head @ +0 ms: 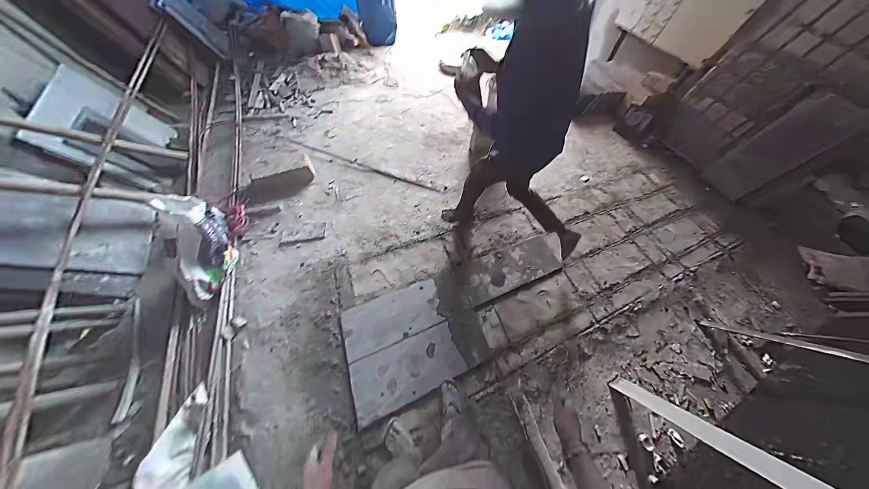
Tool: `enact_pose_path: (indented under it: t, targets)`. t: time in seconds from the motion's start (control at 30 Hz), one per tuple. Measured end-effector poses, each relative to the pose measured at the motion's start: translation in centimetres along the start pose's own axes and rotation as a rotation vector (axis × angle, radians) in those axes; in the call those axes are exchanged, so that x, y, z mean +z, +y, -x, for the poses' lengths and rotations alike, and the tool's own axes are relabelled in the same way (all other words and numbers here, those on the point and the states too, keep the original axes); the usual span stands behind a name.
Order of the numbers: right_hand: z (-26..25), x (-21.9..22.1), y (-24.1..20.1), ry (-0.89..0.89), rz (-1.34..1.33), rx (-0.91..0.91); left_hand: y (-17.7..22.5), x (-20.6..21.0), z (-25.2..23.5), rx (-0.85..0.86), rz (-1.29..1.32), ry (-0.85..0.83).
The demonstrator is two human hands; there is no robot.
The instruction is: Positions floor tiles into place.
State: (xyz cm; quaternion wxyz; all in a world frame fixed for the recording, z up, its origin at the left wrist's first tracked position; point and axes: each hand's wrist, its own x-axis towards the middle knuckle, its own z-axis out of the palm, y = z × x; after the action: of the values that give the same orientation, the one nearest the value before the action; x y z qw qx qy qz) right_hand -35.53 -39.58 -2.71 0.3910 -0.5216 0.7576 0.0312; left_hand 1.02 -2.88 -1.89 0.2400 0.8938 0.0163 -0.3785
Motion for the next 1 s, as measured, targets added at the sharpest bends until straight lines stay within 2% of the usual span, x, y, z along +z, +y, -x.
enact_pose_path:
  t: [0.1,0.17,0.23,0.33,0.4,0.47,0.57,0.6,0.63,0.7,0.77,0.83,0.93,1.0]
  targets:
    - [-0.2,1.7,0.4,-0.130,0.149,0.038,0.4,-0.4,1.8,-0.011,0.046,-0.002]
    - [-0.6,2.4,0.7,-0.185,0.242,0.092,-1.7,0.5,1.9,-0.075,0.016,-0.036]
    - [-1.5,3.6,2.0,-0.226,0.344,0.109,-5.6,1.4,1.6,-0.177,-0.025,-0.088]
    - [-2.6,5.7,3.4,-0.281,0.542,0.132,-13.7,3.9,0.2,-0.409,-0.073,-0.179]
    - [-6.2,9.4,3.4,-0.292,0.660,0.111,-18.4,7.1,-3.9,-0.535,-0.160,-0.294]
    - [-11.5,14.2,4.8,-0.343,0.788,0.057,-20.6,10.4,-7.8,-0.635,-0.258,-0.437]
    - [-21.4,24.7,7.1,-0.519,0.978,-0.019,-20.9,15.1,-18.7,-0.677,-0.309,-0.379]
    - [-25.3,28.1,7.8,-0.561,1.039,-0.038,-22.0,17.6,-22.6,-0.674,-0.307,-0.347]
    - [-28.8,30.9,8.7,-0.568,1.092,-0.038,-24.9,20.3,-26.0,-0.607,-0.332,-0.329]
    - [-36.3,37.7,8.7,-0.462,1.071,-0.095,-29.1,25.2,-34.5,-0.503,-0.340,-0.304]
    - [-41.6,43.2,8.8,-0.334,0.968,-0.164,-31.0,28.4,-41.1,-0.520,-0.315,-0.261]
    - [-46.4,47.9,9.6,-0.204,0.863,-0.203,-32.5,30.9,-47.2,-0.520,-0.255,-0.121]
    - [-50.1,51.9,10.4,-0.002,0.784,-0.187,-33.2,34.6,-53.5,-0.449,-0.169,0.057]
    - [-50.2,53.5,11.1,0.058,0.748,-0.190,-32.7,36.7,-54.8,-0.429,-0.135,0.149]
